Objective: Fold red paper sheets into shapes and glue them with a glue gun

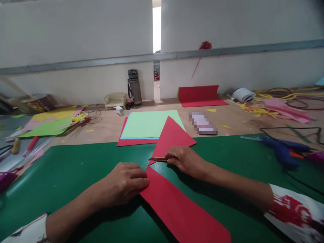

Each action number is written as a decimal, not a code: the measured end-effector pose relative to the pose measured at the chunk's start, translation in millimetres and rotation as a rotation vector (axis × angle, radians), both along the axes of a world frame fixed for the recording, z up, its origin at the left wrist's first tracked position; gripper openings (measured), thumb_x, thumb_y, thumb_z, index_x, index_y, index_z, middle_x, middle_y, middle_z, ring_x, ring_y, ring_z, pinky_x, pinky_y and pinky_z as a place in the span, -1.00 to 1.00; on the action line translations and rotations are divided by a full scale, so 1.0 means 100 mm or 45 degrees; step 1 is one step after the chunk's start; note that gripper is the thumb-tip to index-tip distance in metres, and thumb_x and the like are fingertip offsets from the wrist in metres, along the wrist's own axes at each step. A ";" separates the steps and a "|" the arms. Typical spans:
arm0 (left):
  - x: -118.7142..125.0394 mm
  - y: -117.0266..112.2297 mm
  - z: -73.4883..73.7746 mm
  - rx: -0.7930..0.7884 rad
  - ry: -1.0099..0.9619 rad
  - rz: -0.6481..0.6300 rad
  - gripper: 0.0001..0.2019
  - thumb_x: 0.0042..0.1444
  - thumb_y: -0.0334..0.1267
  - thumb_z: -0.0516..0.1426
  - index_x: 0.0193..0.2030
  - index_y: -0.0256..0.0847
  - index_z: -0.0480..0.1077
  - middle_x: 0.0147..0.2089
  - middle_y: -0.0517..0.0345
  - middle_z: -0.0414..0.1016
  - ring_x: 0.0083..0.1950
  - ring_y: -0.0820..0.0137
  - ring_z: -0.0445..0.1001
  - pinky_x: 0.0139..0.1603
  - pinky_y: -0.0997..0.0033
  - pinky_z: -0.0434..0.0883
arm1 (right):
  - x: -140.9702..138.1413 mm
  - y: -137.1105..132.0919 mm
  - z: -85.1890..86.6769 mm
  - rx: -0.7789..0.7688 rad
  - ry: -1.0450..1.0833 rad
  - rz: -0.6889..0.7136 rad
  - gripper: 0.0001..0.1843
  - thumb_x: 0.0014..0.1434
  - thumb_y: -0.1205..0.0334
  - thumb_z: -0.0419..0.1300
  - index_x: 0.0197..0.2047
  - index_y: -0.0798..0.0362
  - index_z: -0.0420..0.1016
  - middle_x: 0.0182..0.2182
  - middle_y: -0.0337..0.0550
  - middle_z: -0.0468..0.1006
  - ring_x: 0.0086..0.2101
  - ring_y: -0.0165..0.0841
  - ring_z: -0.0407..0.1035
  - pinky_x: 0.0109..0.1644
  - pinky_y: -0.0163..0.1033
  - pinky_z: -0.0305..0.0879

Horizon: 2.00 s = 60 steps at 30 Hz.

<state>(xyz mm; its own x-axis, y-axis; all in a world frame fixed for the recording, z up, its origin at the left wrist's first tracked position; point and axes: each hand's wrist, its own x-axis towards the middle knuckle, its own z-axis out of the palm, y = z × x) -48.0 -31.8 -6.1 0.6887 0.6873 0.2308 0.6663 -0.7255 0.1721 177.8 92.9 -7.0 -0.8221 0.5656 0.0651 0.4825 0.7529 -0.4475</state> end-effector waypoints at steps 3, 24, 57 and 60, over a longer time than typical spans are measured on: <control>0.00 0.03 -0.02 -0.008 -0.048 -0.011 -0.79 0.28 -0.36 -0.06 -0.18 -0.22 0.41 -0.25 -0.01 0.51 -0.26 0.33 0.42 -0.28 0.37 0.31 | 0.00 0.02 -0.04 0.117 -0.111 0.049 -0.90 0.17 0.32 0.17 -0.28 0.08 0.52 -0.33 -0.13 0.55 -0.33 -0.35 0.38 -0.35 -0.31 0.08; 0.07 0.90 -0.04 -0.868 -1.091 0.715 -0.78 -0.02 -0.17 0.18 -0.43 -0.34 0.43 -0.53 0.16 0.46 -0.52 0.46 0.38 -0.49 0.50 0.29 | -0.05 0.01 -0.16 0.257 0.077 0.204 -0.75 0.22 0.26 0.08 -0.07 0.01 0.50 -0.16 -0.06 0.53 -0.24 -0.24 0.40 -0.23 -0.22 0.26; 0.05 0.94 -0.14 -0.649 -0.531 0.548 -0.76 -0.17 -0.21 0.30 -0.37 -0.29 0.46 -0.45 0.24 0.45 -0.39 0.38 0.39 -0.44 0.52 0.21 | -0.03 -0.36 -0.18 0.532 -0.121 0.082 -0.83 0.23 0.28 0.09 -0.32 0.08 0.49 -0.41 -0.16 0.47 -0.44 -0.40 0.33 -0.45 -0.27 -0.04; 0.05 0.95 -0.13 -0.636 -0.490 0.551 -0.75 -0.19 -0.18 0.31 -0.38 -0.28 0.44 -0.46 0.26 0.43 -0.40 0.39 0.37 -0.46 0.53 0.18 | -0.02 -0.38 -0.19 0.520 -0.115 0.084 -0.83 0.23 0.29 0.08 -0.33 0.08 0.49 -0.40 -0.16 0.46 -0.44 -0.41 0.32 -0.45 -0.27 -0.06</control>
<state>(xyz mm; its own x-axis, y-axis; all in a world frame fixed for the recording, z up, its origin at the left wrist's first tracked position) -43.2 62.9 -19.5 0.2684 0.9633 -0.0093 0.6999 -0.1883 0.6889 175.7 54.8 -25.5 -0.8682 0.4545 0.1992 0.4512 0.8901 -0.0640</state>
